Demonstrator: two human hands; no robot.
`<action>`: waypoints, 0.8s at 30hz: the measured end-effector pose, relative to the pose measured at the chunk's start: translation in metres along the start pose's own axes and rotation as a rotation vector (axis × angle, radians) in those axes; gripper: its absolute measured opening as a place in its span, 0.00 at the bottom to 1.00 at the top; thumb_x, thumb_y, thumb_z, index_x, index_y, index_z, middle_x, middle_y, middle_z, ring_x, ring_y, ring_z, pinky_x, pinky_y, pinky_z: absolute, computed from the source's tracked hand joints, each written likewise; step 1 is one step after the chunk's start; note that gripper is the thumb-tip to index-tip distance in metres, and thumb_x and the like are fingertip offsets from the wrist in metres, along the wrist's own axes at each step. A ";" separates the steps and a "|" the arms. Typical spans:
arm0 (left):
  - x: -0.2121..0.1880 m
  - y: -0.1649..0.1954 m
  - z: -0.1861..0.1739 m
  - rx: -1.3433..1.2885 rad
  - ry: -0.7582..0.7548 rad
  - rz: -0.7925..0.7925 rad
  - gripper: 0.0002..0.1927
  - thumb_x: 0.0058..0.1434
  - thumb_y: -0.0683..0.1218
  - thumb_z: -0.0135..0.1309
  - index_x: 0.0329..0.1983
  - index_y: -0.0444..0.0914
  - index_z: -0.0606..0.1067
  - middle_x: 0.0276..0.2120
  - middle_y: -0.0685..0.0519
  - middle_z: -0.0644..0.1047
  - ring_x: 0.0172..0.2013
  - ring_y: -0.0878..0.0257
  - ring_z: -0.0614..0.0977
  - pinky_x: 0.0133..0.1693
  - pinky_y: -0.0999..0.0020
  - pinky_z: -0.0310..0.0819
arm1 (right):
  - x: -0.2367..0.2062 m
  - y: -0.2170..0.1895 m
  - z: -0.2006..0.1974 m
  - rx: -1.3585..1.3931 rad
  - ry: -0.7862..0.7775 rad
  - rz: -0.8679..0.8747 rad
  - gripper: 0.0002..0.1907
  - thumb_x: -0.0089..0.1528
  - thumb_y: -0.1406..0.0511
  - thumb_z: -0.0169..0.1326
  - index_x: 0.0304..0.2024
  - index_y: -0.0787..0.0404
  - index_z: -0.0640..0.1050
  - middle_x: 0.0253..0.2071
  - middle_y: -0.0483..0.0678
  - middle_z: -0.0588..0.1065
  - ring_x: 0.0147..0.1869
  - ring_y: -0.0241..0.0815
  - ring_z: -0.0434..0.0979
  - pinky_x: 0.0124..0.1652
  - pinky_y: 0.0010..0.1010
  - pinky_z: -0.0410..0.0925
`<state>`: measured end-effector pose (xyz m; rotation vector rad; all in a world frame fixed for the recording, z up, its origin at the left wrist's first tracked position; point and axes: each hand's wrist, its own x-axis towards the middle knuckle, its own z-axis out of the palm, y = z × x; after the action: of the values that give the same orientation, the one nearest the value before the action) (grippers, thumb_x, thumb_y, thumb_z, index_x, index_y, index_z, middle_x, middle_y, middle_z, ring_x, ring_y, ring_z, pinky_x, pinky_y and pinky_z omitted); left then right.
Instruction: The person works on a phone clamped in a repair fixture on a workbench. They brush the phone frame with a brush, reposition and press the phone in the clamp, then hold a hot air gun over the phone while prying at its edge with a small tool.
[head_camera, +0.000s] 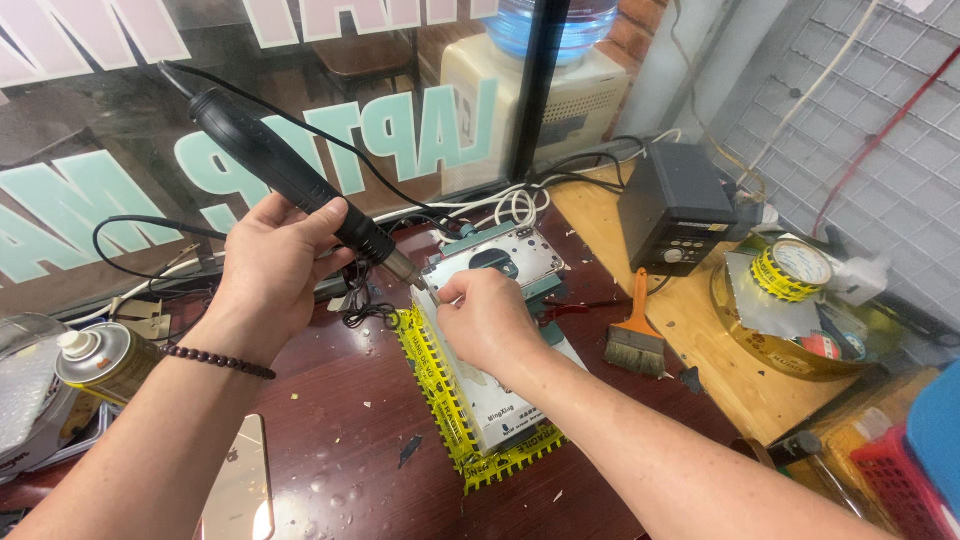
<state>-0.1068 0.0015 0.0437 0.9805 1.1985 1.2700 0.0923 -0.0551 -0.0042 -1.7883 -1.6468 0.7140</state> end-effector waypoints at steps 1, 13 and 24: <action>0.000 0.000 0.000 -0.009 0.001 -0.001 0.04 0.65 0.42 0.57 0.42 0.41 0.75 0.35 0.59 0.77 0.38 0.68 0.80 0.41 0.69 0.80 | 0.000 0.001 0.001 -0.007 0.006 -0.017 0.10 0.55 0.65 0.58 0.38 0.60 0.84 0.32 0.55 0.83 0.38 0.47 0.85 0.42 0.35 0.75; -0.011 0.006 -0.007 0.009 0.045 -0.032 0.04 0.64 0.43 0.57 0.41 0.40 0.75 0.36 0.58 0.78 0.37 0.69 0.82 0.39 0.72 0.81 | -0.004 0.000 -0.025 0.383 -0.192 0.189 0.18 0.60 0.64 0.58 0.50 0.67 0.79 0.31 0.49 0.80 0.24 0.36 0.79 0.20 0.27 0.70; -0.007 -0.003 -0.007 0.010 0.033 -0.035 0.05 0.64 0.43 0.58 0.42 0.40 0.75 0.35 0.57 0.77 0.37 0.68 0.82 0.37 0.74 0.80 | -0.004 -0.017 -0.026 0.199 -0.169 0.205 0.12 0.61 0.66 0.55 0.44 0.65 0.83 0.27 0.49 0.81 0.20 0.36 0.79 0.19 0.29 0.69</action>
<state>-0.1133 -0.0062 0.0407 0.9450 1.2432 1.2584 0.0993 -0.0596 0.0258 -1.8081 -1.4505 1.1076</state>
